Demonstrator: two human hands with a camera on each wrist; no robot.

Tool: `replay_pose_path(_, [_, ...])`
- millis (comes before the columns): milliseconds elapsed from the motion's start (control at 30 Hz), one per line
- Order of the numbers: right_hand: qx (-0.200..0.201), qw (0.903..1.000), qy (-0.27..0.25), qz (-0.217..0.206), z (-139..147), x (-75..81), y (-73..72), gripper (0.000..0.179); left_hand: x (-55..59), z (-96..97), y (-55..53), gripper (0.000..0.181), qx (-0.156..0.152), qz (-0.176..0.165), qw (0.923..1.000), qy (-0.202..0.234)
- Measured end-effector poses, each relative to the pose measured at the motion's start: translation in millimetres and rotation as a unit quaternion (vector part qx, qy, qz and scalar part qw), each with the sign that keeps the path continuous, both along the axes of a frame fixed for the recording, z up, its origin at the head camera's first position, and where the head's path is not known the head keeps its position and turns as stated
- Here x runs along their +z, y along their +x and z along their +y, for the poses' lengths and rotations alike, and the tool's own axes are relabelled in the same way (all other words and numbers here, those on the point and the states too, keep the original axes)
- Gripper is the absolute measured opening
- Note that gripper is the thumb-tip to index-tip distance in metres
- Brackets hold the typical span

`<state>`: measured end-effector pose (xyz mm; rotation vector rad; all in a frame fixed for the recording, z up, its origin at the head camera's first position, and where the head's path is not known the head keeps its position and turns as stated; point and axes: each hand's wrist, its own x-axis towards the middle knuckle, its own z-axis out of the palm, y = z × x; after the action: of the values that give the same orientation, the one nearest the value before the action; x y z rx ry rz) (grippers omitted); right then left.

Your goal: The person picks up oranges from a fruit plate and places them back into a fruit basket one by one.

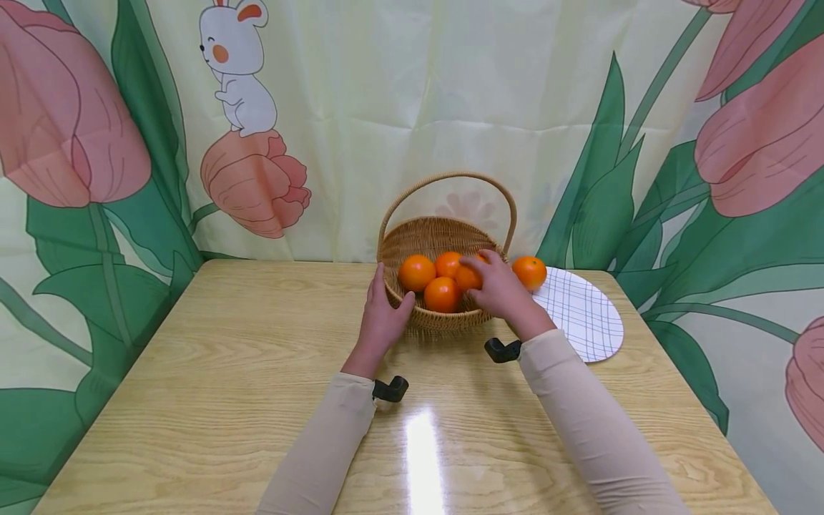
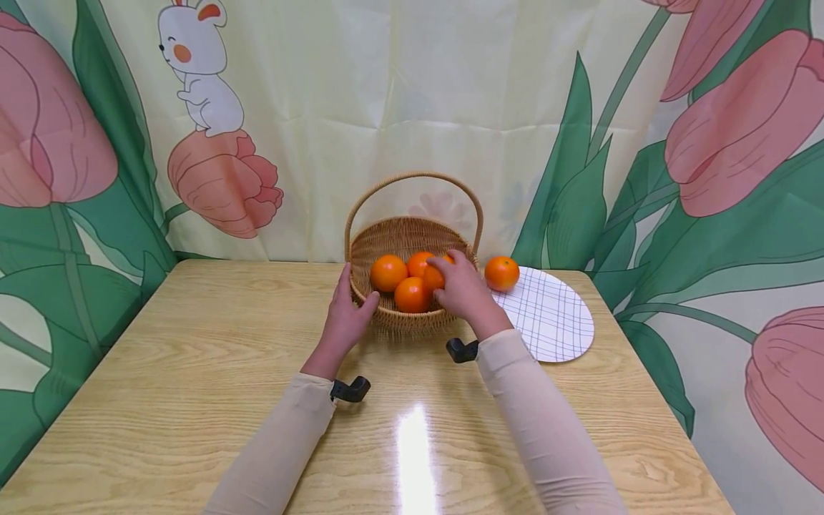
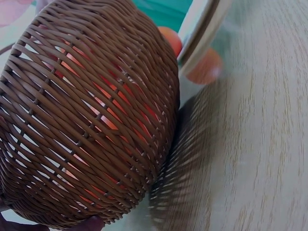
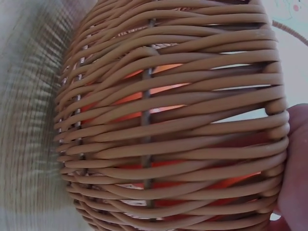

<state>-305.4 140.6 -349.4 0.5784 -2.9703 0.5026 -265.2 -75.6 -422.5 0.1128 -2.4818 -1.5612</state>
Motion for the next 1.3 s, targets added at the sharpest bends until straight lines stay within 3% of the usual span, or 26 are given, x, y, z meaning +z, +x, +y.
replay_pose_path(167, [0.011, 0.9997, 0.014, -0.014, 1, 1.7, 0.6, 0.053, 0.6, 0.7, 0.2, 0.084, 0.001, 0.001, 1.0000, -0.002])
replay_pose_path(433, [0.025, 0.9996, 0.009, 0.003, 4, 3.0, 2.4, 0.046, 1.1, 1.4, 1.8, 0.083, 0.006, 0.002, 1.0000, 0.001])
replay_pose_path(1000, [0.004, 0.9963, -0.075, 0.042, 25, 0.1, 9.7, 0.040, 0.1, 1.3, 0.5, 0.083, 0.009, -0.003, 0.9999, -0.012])
replay_pose_path(1167, [-0.013, 0.9920, -0.100, 0.076, 35, -2.8, 6.9, 0.038, -0.2, 2.0, 0.6, 0.083, 0.010, -0.005, 0.9999, -0.011])
replay_pose_path(1300, [-0.016, 0.9848, -0.119, 0.125, 42, -7.1, 2.9, 0.035, -0.4, 2.5, 0.2, 0.083, 0.010, -0.004, 0.9998, -0.014])
